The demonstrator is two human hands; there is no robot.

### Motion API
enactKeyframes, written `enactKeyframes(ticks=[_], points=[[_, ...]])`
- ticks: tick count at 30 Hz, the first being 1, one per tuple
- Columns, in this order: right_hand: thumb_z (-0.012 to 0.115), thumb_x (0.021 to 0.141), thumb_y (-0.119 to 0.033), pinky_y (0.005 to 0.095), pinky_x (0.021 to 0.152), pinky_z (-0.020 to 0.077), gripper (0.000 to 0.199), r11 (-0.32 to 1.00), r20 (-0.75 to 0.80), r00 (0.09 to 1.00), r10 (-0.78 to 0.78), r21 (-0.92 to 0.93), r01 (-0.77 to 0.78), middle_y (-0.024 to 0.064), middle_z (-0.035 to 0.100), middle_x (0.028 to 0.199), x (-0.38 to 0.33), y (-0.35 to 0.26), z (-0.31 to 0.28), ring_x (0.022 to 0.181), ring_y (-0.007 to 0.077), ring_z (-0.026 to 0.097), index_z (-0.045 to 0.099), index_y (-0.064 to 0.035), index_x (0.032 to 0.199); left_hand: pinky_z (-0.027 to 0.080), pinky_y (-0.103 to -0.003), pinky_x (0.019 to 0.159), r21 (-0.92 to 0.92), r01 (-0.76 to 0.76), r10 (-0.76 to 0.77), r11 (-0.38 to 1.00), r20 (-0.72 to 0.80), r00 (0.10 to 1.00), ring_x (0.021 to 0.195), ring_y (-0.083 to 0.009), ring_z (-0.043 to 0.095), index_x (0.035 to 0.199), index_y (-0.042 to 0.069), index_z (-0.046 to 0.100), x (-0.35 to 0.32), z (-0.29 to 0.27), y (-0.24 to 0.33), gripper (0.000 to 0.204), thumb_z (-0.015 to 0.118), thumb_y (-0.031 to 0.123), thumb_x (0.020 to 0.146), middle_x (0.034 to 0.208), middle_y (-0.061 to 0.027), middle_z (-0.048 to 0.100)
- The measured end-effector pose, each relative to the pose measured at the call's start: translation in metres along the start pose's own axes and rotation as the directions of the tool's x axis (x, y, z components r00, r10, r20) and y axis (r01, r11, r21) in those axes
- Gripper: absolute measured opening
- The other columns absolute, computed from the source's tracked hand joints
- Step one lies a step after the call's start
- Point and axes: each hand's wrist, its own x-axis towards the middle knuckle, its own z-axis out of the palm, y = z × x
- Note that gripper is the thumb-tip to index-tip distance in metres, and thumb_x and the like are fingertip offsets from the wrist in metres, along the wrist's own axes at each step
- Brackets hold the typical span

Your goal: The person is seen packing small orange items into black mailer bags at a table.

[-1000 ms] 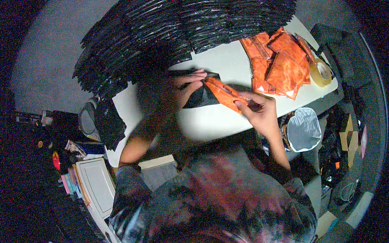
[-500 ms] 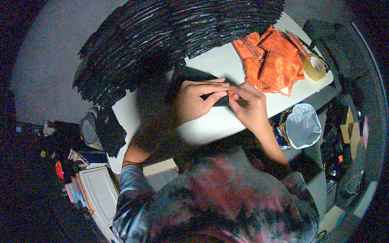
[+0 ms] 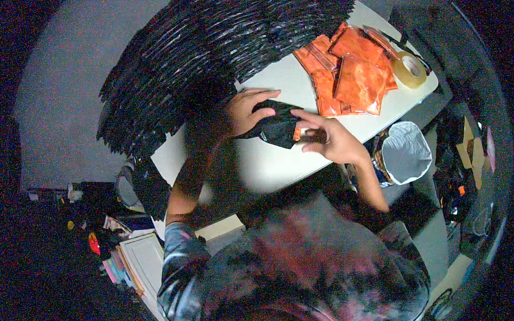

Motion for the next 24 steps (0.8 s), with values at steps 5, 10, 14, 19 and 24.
enactKeyframes(ticks=[5, 10, 14, 19, 24], points=[[0.073, 0.095, -0.020, 0.0335, 0.083, 0.0539, 0.025, 0.960, -0.474, 0.874, 0.107, -0.180, -0.215, 0.0144, 0.073, 0.099, 0.002, 0.009, 0.010, 0.092, 0.0183, 0.068, 0.072, 0.0042, 0.103, 0.046, -0.047, 0.105, 0.102, -0.006, -0.028, 0.995, 0.324, 0.946, 0.117, -0.0354, 0.064, 0.122, 0.007, 0.071, 0.024, -0.002, -0.007, 0.048, 0.081, 0.034, 0.084, 0.122, -0.0171, 0.071], [0.076, 0.093, -0.024, 0.0354, 0.080, 0.0527, 0.028, 0.879, -0.392, 0.917, -0.074, -0.461, -0.126, 0.0146, 0.070, 0.091, 0.002, 0.001, 0.016, 0.086, 0.0237, 0.068, 0.072, 0.0031, 0.099, 0.054, -0.045, 0.091, 0.077, 0.008, -0.027, 0.997, 0.253, 0.967, 0.100, -0.0344, 0.071, 0.100, 0.003, 0.071, 0.030, 0.003, 0.004, 0.035, 0.085, 0.028, 0.081, 0.105, -0.0172, 0.074], [0.079, 0.090, -0.020, 0.0335, 0.081, 0.0530, 0.024, 0.941, -0.411, 0.911, -0.028, -0.318, -0.114, 0.0111, 0.071, 0.092, 0.013, -0.008, 0.016, 0.085, 0.0194, 0.067, 0.071, 0.0019, 0.095, 0.057, -0.039, 0.083, -0.053, 0.227, -0.225, 0.972, 0.052, 0.973, 0.090, -0.0289, 0.075, 0.102, 0.001, 0.068, 0.030, -0.008, 0.032, 0.035, 0.088, 0.020, 0.080, 0.096, -0.0159, 0.076], [0.079, 0.090, -0.013, 0.0329, 0.088, 0.0528, 0.016, 0.918, -0.470, 0.822, -0.320, -0.367, 0.148, 0.0100, 0.075, 0.103, 0.061, -0.035, 0.000, 0.096, 0.0173, 0.068, 0.074, 0.0002, 0.097, 0.056, -0.034, 0.085, -0.338, 0.251, -0.352, 0.907, -0.283, 0.892, 0.094, -0.0214, 0.074, 0.114, 0.003, 0.064, 0.020, -0.023, 0.039, 0.043, 0.089, 0.011, 0.080, 0.100, -0.0140, 0.077], [0.083, 0.086, -0.018, 0.0345, 0.093, 0.0514, 0.020, 0.921, -0.328, 0.890, -0.316, -0.331, 0.205, 0.0138, 0.075, 0.109, 0.107, -0.076, -0.004, 0.103, 0.0222, 0.069, 0.075, 0.0009, 0.089, 0.057, -0.033, 0.088, -0.415, 0.233, -0.412, 0.880, -0.420, 0.809, 0.097, -0.0208, 0.073, 0.120, 0.002, 0.060, 0.013, -0.044, 0.035, 0.045, 0.086, 0.007, 0.084, 0.107, -0.0152, 0.075]])
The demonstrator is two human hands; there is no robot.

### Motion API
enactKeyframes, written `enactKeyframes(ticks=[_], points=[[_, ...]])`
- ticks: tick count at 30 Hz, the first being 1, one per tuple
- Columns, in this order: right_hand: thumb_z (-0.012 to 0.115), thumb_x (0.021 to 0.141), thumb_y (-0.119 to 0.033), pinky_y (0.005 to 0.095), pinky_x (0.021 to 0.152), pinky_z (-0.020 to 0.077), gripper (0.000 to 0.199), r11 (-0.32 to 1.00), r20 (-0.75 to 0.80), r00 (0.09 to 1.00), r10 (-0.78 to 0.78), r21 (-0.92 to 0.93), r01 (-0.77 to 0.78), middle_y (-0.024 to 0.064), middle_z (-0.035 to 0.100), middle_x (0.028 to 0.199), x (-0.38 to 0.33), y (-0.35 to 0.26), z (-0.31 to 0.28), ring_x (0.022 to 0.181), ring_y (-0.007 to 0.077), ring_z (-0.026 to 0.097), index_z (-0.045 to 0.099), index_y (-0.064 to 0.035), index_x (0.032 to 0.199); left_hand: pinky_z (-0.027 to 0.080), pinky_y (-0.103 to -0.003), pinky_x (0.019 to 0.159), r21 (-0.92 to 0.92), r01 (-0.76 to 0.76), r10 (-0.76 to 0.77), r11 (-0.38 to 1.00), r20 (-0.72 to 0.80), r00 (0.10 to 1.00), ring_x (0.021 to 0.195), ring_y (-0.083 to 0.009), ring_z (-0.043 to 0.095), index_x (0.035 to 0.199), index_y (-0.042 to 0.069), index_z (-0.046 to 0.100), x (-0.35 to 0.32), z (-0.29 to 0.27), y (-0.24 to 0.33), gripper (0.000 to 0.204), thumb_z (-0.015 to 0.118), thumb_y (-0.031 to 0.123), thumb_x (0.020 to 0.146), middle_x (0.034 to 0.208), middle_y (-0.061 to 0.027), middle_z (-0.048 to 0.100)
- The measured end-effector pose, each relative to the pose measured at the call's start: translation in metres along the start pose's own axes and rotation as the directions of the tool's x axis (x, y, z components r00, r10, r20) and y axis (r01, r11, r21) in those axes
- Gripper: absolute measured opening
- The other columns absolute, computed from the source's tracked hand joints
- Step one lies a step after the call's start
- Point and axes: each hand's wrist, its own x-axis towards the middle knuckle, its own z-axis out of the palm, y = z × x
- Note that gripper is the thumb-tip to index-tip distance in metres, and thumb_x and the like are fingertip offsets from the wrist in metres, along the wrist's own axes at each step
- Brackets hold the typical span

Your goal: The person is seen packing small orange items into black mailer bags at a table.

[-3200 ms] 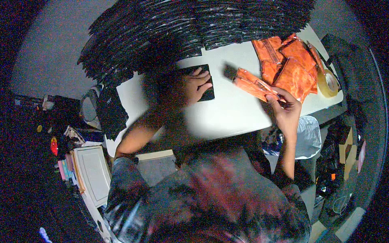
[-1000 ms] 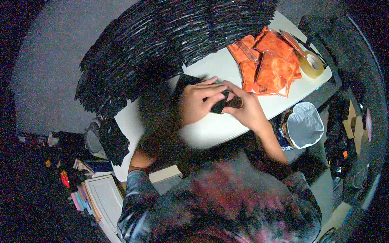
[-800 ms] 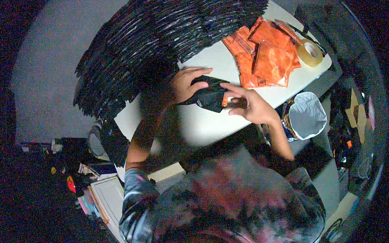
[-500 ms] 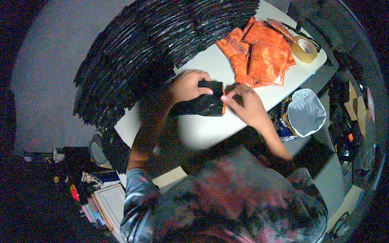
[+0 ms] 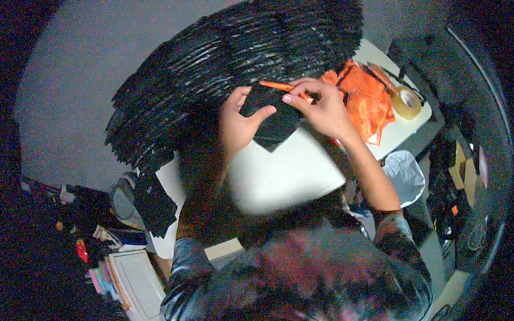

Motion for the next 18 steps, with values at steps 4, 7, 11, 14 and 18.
enactKeyframes(ticks=[4, 7, 11, 14, 18], points=[[0.081, 0.087, -0.017, 0.0374, 0.093, 0.0528, 0.020, 0.921, 0.075, 0.930, -0.360, -0.133, 0.367, 0.0146, 0.076, 0.110, 0.057, -0.039, -0.005, 0.102, 0.0257, 0.071, 0.074, 0.0018, 0.088, 0.057, -0.032, 0.090, -0.417, -0.004, 0.012, 0.909, 0.017, 1.000, 0.103, -0.0190, 0.070, 0.123, -0.004, 0.053, 0.007, -0.012, 0.000, 0.057, 0.089, 0.009, 0.081, 0.114, -0.0141, 0.072], [0.081, 0.087, -0.016, 0.0347, 0.085, 0.0513, 0.022, 0.872, 0.369, 0.866, -0.337, -0.225, 0.436, 0.0134, 0.073, 0.099, 0.080, -0.064, -0.006, 0.098, 0.0226, 0.069, 0.071, 0.0041, 0.089, 0.057, -0.033, 0.094, -0.488, 0.048, -0.007, 0.872, 0.085, 0.996, 0.105, -0.0182, 0.070, 0.126, -0.003, 0.053, 0.014, -0.023, -0.002, 0.055, 0.087, 0.006, 0.084, 0.115, -0.0139, 0.071], [0.081, 0.086, -0.017, 0.0376, 0.077, 0.0510, 0.021, 0.750, 0.439, 0.790, -0.429, -0.315, 0.582, 0.0113, 0.070, 0.085, 0.091, -0.079, -0.011, 0.083, 0.0268, 0.067, 0.072, 0.0023, 0.089, 0.057, -0.035, 0.097, -0.612, 0.068, 0.001, 0.788, 0.112, 0.994, 0.110, -0.0207, 0.068, 0.128, -0.002, 0.052, 0.020, -0.027, -0.007, 0.059, 0.088, 0.007, 0.083, 0.119, -0.0136, 0.070], [0.081, 0.086, -0.016, 0.0383, 0.075, 0.0509, 0.019, 0.733, 0.489, 0.760, -0.429, -0.304, 0.609, 0.0123, 0.070, 0.084, 0.090, -0.080, -0.008, 0.081, 0.0289, 0.066, 0.073, 0.0010, 0.091, 0.056, -0.037, 0.098, -0.623, 0.110, 0.001, 0.775, 0.176, 0.984, 0.111, -0.0218, 0.068, 0.132, -0.001, 0.050, 0.021, -0.026, -0.017, 0.064, 0.088, 0.007, 0.082, 0.121, -0.0140, 0.069], [0.081, 0.086, -0.015, 0.0372, 0.078, 0.0522, 0.020, 0.645, 0.446, 0.762, -0.470, -0.416, 0.641, 0.0107, 0.071, 0.092, 0.080, -0.089, -0.013, 0.085, 0.0264, 0.067, 0.073, -0.0014, 0.098, 0.058, -0.038, 0.097, -0.558, -0.011, 0.002, 0.830, -0.016, 1.000, 0.108, -0.0228, 0.069, 0.134, -0.001, 0.049, 0.019, -0.022, -0.013, 0.068, 0.089, 0.004, 0.079, 0.121, -0.0156, 0.070]])
